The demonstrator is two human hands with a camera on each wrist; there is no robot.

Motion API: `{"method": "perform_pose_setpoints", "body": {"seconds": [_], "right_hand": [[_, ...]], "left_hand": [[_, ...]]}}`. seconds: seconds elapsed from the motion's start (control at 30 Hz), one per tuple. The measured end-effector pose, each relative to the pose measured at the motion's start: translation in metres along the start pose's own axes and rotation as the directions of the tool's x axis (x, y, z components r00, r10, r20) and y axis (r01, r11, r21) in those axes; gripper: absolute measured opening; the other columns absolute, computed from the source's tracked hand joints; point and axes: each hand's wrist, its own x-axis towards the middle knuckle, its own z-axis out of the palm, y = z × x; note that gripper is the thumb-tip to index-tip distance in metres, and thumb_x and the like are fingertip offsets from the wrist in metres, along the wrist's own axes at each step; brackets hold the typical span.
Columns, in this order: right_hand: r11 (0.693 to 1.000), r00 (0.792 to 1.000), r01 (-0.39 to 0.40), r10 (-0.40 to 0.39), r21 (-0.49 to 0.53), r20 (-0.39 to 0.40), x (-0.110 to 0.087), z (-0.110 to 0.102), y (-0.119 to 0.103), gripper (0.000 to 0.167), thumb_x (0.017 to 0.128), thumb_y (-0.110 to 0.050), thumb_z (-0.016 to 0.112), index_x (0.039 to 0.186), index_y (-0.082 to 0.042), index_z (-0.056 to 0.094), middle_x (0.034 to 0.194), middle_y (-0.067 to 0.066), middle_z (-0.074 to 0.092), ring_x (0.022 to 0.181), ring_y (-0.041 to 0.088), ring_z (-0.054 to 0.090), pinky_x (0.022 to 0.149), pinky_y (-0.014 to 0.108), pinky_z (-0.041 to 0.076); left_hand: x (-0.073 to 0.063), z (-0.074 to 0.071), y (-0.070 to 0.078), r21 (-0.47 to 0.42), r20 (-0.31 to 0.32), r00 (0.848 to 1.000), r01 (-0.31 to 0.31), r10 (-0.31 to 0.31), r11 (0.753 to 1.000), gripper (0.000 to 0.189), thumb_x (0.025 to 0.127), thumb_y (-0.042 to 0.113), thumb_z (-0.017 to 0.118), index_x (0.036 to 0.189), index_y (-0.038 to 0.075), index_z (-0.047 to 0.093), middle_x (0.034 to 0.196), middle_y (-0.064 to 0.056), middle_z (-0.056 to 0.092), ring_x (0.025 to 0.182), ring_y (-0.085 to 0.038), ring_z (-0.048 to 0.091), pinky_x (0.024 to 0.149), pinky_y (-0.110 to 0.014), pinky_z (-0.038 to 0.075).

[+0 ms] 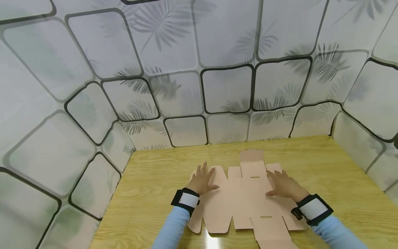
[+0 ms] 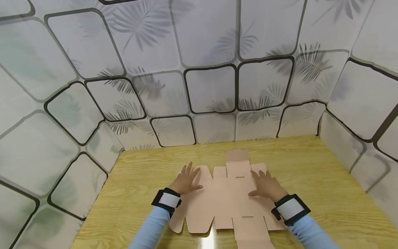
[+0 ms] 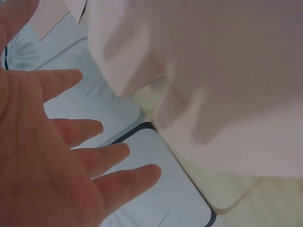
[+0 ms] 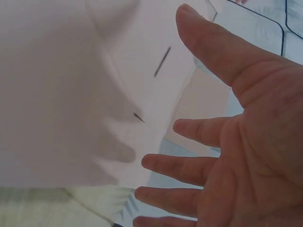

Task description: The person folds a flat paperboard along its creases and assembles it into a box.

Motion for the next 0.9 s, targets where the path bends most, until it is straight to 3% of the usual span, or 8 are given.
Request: {"method": "perform_pose_setpoints", "body": {"seconds": [0.23, 0.47, 0.6, 0.77, 0.9], "right_hand": [[0.996, 0.998, 0.035, -0.039, 0.082, 0.044, -0.006, 0.013, 0.006, 0.094, 0.072, -0.033, 0.084, 0.136, 0.018, 0.038, 0.133, 0.051, 0.032, 0.123, 0.067, 0.031, 0.100, 0.069, 0.031], [0.997, 0.993, 0.040, -0.048, 0.068, 0.111, -0.003, 0.019, 0.010, 0.097, 0.071, -0.033, 0.085, 0.139, 0.015, 0.035, 0.138, 0.054, 0.019, 0.124, 0.072, 0.022, 0.098, 0.072, 0.031], [0.998, 0.989, 0.046, -0.053, 0.052, 0.135, 0.004, 0.018, 0.013, 0.100, 0.071, -0.034, 0.085, 0.141, 0.014, 0.033, 0.139, 0.054, 0.016, 0.124, 0.073, 0.019, 0.097, 0.072, 0.032], [0.994, 0.983, 0.088, -0.097, 0.064, 0.156, 0.016, 0.017, 0.018, 0.102, 0.070, -0.034, 0.086, 0.142, 0.013, 0.031, 0.142, 0.052, 0.015, 0.127, 0.071, 0.016, 0.100, 0.072, 0.028], [0.986, 0.977, 0.156, -0.164, 0.065, 0.137, 0.030, 0.015, 0.024, 0.101, 0.067, -0.033, 0.087, 0.141, 0.012, 0.035, 0.142, 0.050, 0.019, 0.129, 0.067, 0.020, 0.101, 0.070, 0.028]], "left_hand": [[-0.006, 0.013, 0.003, -0.042, 0.131, 0.991, 0.024, -0.018, 0.999, 0.087, 0.083, 0.051, 0.071, 0.152, 0.015, 0.033, 0.160, -0.021, 0.014, 0.144, -0.046, 0.018, 0.104, -0.062, 0.037], [-0.003, 0.021, -0.001, -0.008, 0.169, 0.986, -0.005, 0.006, 1.000, 0.092, 0.080, 0.055, 0.072, 0.153, 0.018, 0.030, 0.162, -0.016, 0.012, 0.145, -0.047, 0.015, 0.105, -0.063, 0.035], [-0.004, 0.015, -0.002, 0.020, 0.228, 0.973, -0.035, 0.029, 0.999, 0.097, 0.076, 0.057, 0.075, 0.154, 0.022, 0.029, 0.163, -0.013, 0.011, 0.144, -0.050, 0.012, 0.105, -0.063, 0.034], [-0.015, 0.002, 0.003, 0.100, 0.311, 0.948, -0.097, 0.062, 0.990, 0.107, 0.066, 0.057, 0.082, 0.154, 0.031, 0.026, 0.163, -0.012, 0.010, 0.141, -0.057, 0.012, 0.101, -0.065, 0.038], [-0.025, -0.001, 0.007, 0.090, 0.305, 0.951, -0.079, 0.048, 0.993, 0.112, 0.062, 0.055, 0.086, 0.154, 0.031, 0.026, 0.162, -0.016, 0.011, 0.138, -0.061, 0.013, 0.097, -0.066, 0.040]]}}
